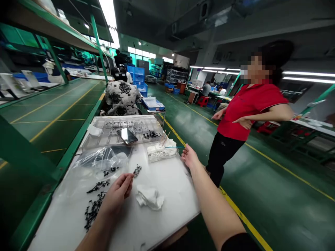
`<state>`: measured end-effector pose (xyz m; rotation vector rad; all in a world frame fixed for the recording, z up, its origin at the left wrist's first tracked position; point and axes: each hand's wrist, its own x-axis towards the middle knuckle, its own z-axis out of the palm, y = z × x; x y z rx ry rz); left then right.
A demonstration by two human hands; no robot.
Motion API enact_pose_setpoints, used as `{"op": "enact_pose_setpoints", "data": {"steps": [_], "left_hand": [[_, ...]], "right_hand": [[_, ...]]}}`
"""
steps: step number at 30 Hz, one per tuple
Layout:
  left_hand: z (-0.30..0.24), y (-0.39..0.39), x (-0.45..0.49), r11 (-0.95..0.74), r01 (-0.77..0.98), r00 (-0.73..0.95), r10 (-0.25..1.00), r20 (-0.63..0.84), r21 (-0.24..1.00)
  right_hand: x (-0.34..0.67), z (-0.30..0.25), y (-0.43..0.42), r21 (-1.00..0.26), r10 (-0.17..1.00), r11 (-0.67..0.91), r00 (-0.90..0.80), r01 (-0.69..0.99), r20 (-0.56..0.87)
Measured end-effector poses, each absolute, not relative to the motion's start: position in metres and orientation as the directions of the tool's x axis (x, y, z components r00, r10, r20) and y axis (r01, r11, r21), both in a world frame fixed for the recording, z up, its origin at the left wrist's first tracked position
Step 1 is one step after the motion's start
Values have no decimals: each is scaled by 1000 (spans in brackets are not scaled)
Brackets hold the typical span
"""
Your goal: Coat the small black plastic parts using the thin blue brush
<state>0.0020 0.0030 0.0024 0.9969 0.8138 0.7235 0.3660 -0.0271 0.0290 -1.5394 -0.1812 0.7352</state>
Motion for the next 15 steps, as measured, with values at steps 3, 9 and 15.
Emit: {"op": "enact_pose_setpoints", "data": {"steps": [3,9,15], "left_hand": [[3,3,3,375,-105,470,835,-286,921],[-3,4,5,418,-47,439,825,-357,907],[-3,2,4,465,-118,428,821,-377,878]], "right_hand": [[366,20,-11,-917,583,7,746,-399,-320],[365,-2,-12,-877,619,212,754,-431,-221],[358,6,-24,-835,672,312,727,-453,-143]]}}
